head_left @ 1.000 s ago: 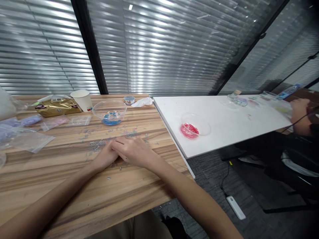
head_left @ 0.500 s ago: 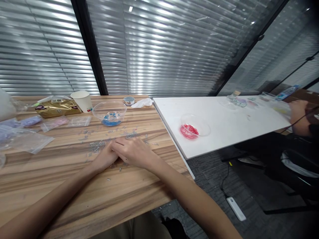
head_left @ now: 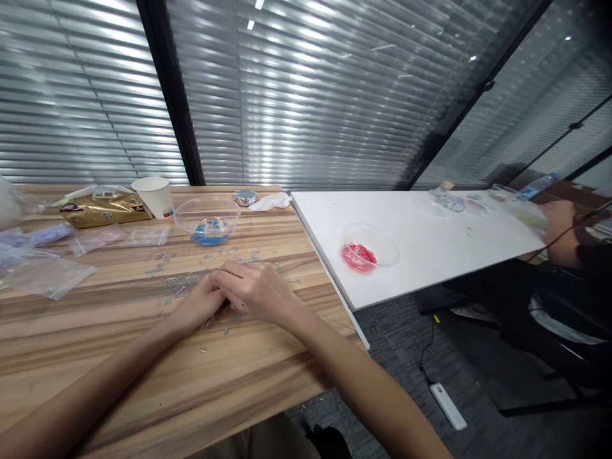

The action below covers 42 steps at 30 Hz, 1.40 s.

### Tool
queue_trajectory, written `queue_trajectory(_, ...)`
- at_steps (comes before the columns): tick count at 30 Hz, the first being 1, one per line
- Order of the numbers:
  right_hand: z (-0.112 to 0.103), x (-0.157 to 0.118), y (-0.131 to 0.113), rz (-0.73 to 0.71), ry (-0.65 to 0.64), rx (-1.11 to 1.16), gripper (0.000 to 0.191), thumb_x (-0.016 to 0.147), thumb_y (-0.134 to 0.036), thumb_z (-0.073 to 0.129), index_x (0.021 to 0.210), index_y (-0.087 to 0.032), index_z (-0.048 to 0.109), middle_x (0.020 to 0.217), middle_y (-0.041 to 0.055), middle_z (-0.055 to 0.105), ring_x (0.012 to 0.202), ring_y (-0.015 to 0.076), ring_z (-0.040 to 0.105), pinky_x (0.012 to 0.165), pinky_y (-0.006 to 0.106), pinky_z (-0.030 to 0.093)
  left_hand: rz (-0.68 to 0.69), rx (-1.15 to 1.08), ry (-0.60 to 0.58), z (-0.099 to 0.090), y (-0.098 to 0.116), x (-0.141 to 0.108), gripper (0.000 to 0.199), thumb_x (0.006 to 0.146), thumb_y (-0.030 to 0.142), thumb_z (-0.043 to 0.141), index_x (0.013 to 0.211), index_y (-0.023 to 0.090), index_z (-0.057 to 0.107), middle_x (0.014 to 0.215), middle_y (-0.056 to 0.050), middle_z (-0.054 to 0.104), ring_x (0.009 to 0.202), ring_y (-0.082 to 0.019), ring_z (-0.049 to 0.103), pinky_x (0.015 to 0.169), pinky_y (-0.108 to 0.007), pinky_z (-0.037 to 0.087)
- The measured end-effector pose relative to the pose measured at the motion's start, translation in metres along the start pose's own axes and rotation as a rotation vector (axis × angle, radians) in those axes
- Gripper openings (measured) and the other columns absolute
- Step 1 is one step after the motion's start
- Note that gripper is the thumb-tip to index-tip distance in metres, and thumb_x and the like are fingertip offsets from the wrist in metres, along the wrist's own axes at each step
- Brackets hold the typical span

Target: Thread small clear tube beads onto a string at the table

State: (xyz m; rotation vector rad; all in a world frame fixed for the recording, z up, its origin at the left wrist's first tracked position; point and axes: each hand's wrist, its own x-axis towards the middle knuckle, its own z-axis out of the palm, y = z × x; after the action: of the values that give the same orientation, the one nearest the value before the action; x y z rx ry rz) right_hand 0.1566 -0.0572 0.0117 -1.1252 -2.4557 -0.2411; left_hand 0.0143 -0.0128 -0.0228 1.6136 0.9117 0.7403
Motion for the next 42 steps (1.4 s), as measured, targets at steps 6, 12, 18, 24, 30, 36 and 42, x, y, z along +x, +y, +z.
queue_trajectory(6,0.006,-0.003,0.004,0.034,0.198,0.024,0.030,0.095,-0.012,0.034,0.106,-0.016,0.062,0.101,0.0085,0.064,0.089,0.0128,0.060,0.071,0.022,0.046,-0.004,0.045,-0.022,0.002,0.016,-0.004,0.011,0.067,0.021,0.052,0.056,0.018,0.055,0.052,0.003,0.058,0.053,-0.014,0.051,0.052,-0.024,0.043)
queue_trajectory(12,0.009,-0.006,0.006,0.108,0.413,0.042,0.034,0.096,-0.016,0.032,0.107,-0.016,0.064,0.096,0.0085,0.067,0.088,0.0133,0.062,0.075,0.023,0.048,-0.024,-0.026,-0.047,0.002,0.009,0.000,0.019,0.071,0.030,0.056,0.057,0.019,0.057,0.056,0.000,0.059,0.054,-0.015,0.052,0.054,-0.026,0.044)
queue_trajectory(18,0.012,-0.006,0.008,0.140,0.417,0.066,0.033,0.096,-0.017,0.033,0.109,-0.017,0.063,0.097,0.0093,0.067,0.091,0.0139,0.062,0.079,0.025,0.049,-0.091,-0.245,-0.031,-0.001,0.000,0.001,0.020,0.076,0.033,0.061,0.064,0.017,0.058,0.061,0.001,0.057,0.055,-0.011,0.048,0.051,-0.023,0.038)
queue_trajectory(24,0.013,-0.008,0.009,0.148,0.449,0.038,0.032,0.096,-0.016,0.034,0.108,-0.017,0.063,0.094,0.0090,0.067,0.089,0.0139,0.062,0.076,0.025,0.049,-0.119,-0.317,-0.083,-0.008,-0.004,0.004,0.024,0.072,0.036,0.071,0.072,0.016,0.060,0.064,0.002,0.055,0.057,-0.009,0.046,0.052,-0.019,0.037)
queue_trajectory(30,0.010,-0.005,0.010,0.106,0.708,0.012,0.023,0.095,-0.017,0.041,0.098,-0.017,0.064,0.085,0.0059,0.068,0.081,0.0121,0.063,0.070,0.022,0.050,-0.155,-0.398,-0.050,-0.011,0.001,0.004,0.036,0.071,0.046,0.071,0.066,0.014,0.054,0.061,0.004,0.048,0.051,-0.006,0.038,0.044,-0.015,0.029)
queue_trajectory(36,0.004,-0.004,0.010,0.097,0.795,0.028,0.019,0.093,-0.014,0.045,0.096,-0.018,0.064,0.084,0.0046,0.069,0.080,0.0110,0.064,0.071,0.021,0.051,-0.186,-0.471,-0.011,-0.011,0.016,0.000,0.034,0.065,0.028,0.071,0.058,0.017,0.039,0.052,0.008,0.036,0.044,-0.003,0.029,0.039,-0.015,0.021)
queue_trajectory(42,0.002,-0.003,0.012,0.112,0.834,0.033,0.017,0.092,-0.013,0.046,0.094,-0.017,0.063,0.085,0.0046,0.070,0.079,0.0106,0.065,0.071,0.020,0.051,-0.208,-0.444,-0.101,-0.018,0.017,0.001,0.027,0.071,0.030,0.068,0.069,0.017,0.045,0.056,0.008,0.038,0.045,-0.003,0.030,0.039,-0.014,0.020)
